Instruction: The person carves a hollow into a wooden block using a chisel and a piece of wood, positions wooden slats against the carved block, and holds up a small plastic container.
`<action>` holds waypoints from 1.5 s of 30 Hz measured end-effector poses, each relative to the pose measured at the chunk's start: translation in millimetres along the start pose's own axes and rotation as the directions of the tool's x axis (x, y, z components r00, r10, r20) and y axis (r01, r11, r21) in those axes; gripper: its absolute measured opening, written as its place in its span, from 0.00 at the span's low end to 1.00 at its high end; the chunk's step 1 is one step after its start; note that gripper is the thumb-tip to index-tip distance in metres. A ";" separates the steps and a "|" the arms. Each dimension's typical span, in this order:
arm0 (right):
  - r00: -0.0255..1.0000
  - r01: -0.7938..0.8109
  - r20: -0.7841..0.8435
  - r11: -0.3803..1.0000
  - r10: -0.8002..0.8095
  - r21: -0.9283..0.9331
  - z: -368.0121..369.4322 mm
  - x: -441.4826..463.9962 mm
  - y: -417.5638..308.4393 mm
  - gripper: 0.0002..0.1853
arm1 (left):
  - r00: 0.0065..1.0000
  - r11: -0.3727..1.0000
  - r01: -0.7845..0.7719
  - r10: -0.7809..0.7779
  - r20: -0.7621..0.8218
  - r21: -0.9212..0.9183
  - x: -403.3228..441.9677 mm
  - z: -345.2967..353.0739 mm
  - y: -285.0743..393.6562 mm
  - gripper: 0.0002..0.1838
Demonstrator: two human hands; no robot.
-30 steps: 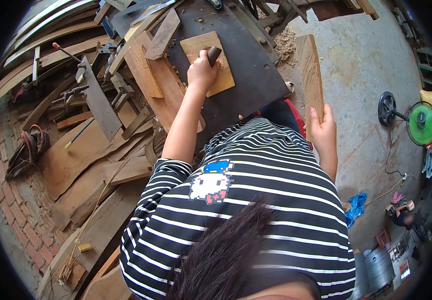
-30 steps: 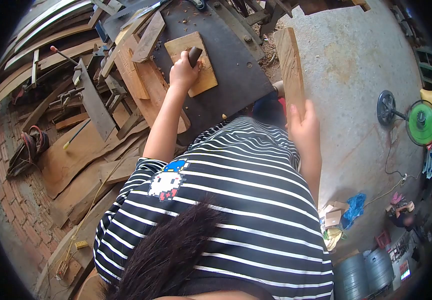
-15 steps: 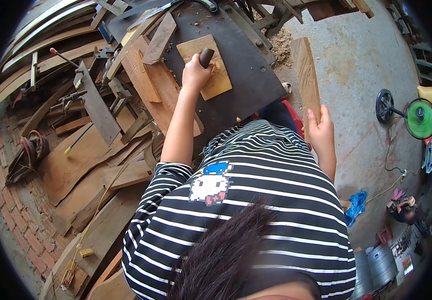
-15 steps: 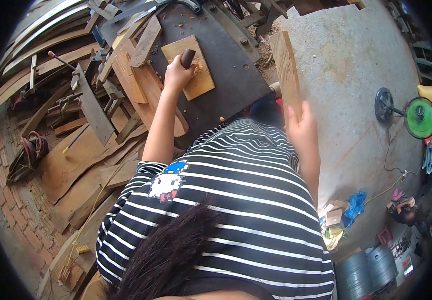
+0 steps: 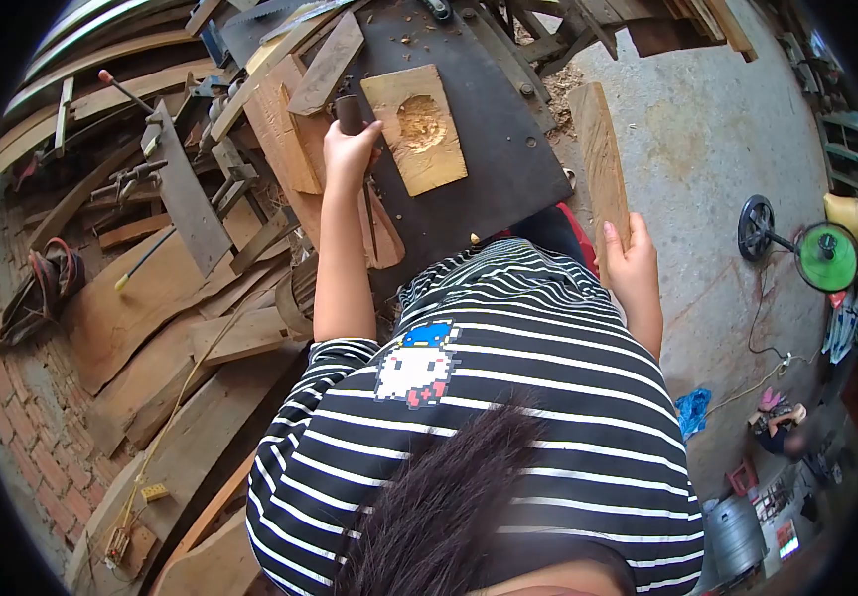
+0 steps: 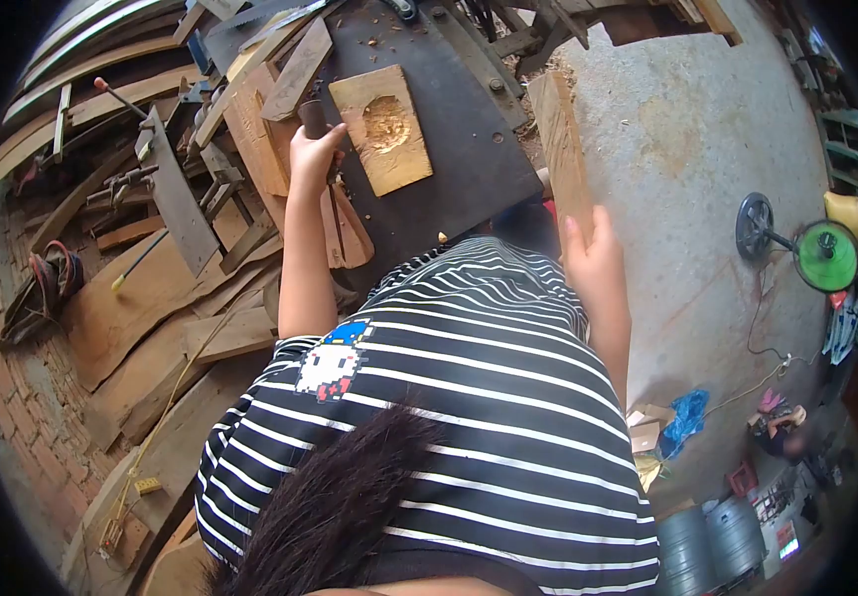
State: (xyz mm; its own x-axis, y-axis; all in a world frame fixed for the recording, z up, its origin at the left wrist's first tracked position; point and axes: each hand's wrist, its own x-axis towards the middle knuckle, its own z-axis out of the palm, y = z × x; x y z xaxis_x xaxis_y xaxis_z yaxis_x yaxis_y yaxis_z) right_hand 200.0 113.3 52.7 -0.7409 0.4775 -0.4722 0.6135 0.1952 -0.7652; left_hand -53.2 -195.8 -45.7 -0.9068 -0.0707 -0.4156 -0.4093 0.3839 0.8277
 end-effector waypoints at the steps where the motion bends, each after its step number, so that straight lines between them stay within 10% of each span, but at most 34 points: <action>1: 1.000 0.005 0.008 1.000 -0.005 -0.014 0.5 2.1 -0.6 0.14 | 1.000 0.999 -0.005 0.005 0.003 0.051 -2.8 2.7 0.6 0.15; 5: 0.999 0.011 0.035 1.000 -0.010 -0.019 5.7 7.0 -11.5 0.14 | 0.998 0.955 -0.025 0.009 0.056 0.296 -19.0 28.7 8.7 0.18; 9: 0.998 0.001 0.058 0.999 0.001 -0.033 11.6 9.8 -16.9 0.14 | 0.936 0.832 -0.292 0.350 -0.037 0.472 -34.5 65.5 -3.9 0.18; 15: 0.998 0.005 0.065 0.999 -0.003 -0.034 15.3 9.1 -11.3 0.13 | 0.932 0.778 -0.289 0.095 0.351 0.557 -76.6 58.4 38.1 0.16; 23: 0.995 -0.053 0.084 0.997 0.058 -0.058 11.8 5.8 -13.0 0.13 | 0.977 0.836 -0.129 0.199 -0.076 0.533 -9.9 26.4 18.5 0.20; 28: 0.991 0.049 0.128 0.979 -0.023 -0.198 11.8 8.0 -1.3 0.14 | 0.964 0.666 -0.209 0.264 0.036 0.716 20.5 34.0 16.9 0.50; 45: 0.967 -0.002 0.251 0.990 0.037 -0.138 11.3 1.8 -2.6 0.12 | 0.984 0.670 -0.103 0.178 -0.024 0.735 5.0 34.1 3.5 0.37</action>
State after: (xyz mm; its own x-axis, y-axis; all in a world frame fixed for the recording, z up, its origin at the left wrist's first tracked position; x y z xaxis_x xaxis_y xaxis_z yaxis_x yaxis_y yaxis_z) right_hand 193.9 103.9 48.8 -0.7624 0.2546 -0.5949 0.6470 0.3103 -0.6965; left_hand -55.8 -163.4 -57.7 -0.9673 -0.0232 -0.2527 -0.1064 0.9412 0.3207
